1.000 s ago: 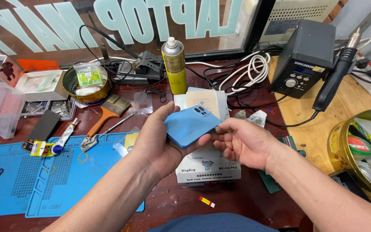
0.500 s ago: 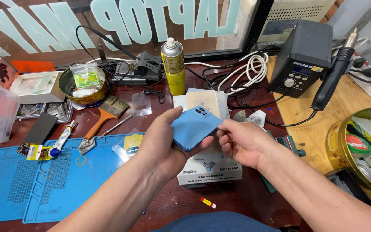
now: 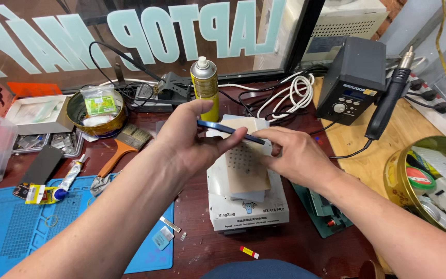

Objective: The person applies adhesive to the edges of a light blue smartphone back cover and presses it onto the phone body. They repeatedly wipe the edges with a cloth, rotate the device, and continue pressing along the perimeter to secure the back cover.

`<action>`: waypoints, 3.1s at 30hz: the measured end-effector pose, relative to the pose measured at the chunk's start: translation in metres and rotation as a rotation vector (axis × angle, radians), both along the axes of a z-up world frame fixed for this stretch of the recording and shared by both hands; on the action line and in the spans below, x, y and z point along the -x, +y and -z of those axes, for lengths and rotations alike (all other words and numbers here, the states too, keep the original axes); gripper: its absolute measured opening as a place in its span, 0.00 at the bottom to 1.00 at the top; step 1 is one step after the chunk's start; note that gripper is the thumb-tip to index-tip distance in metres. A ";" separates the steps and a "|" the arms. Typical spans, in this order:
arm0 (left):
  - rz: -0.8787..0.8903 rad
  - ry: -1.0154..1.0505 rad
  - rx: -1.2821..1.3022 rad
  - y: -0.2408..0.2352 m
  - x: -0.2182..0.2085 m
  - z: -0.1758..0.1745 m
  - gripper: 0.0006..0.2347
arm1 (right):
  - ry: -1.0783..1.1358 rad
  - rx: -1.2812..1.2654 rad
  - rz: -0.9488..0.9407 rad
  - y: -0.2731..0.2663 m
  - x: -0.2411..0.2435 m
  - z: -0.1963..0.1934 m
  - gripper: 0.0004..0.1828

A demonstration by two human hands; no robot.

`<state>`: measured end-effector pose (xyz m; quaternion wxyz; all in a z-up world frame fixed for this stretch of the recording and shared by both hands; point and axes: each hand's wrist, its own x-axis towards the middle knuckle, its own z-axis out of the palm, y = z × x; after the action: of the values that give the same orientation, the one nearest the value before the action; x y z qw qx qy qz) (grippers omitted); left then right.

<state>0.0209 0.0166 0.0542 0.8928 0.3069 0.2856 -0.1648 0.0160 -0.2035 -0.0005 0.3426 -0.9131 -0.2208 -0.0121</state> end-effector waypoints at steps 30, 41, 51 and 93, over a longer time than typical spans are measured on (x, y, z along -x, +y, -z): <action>-0.106 -0.217 -1.226 -0.008 -0.039 0.018 0.40 | 0.240 0.254 0.391 -0.060 -0.080 0.150 0.35; -0.112 -0.092 -1.169 -0.003 -0.046 0.023 0.39 | 0.216 -0.504 0.056 -0.072 -0.065 0.018 0.25; -0.142 -0.091 -1.027 0.005 -0.045 0.026 0.38 | -0.107 0.017 0.103 -0.018 -0.026 -0.071 0.21; -0.086 -0.361 -1.313 0.000 -0.047 0.009 0.39 | 0.582 -0.869 0.235 -0.092 -0.066 0.030 0.27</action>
<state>0.0681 0.0168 0.0456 0.5610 0.7960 0.1852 0.1322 0.0818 -0.2951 -0.0301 0.7326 -0.6712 0.0125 0.1128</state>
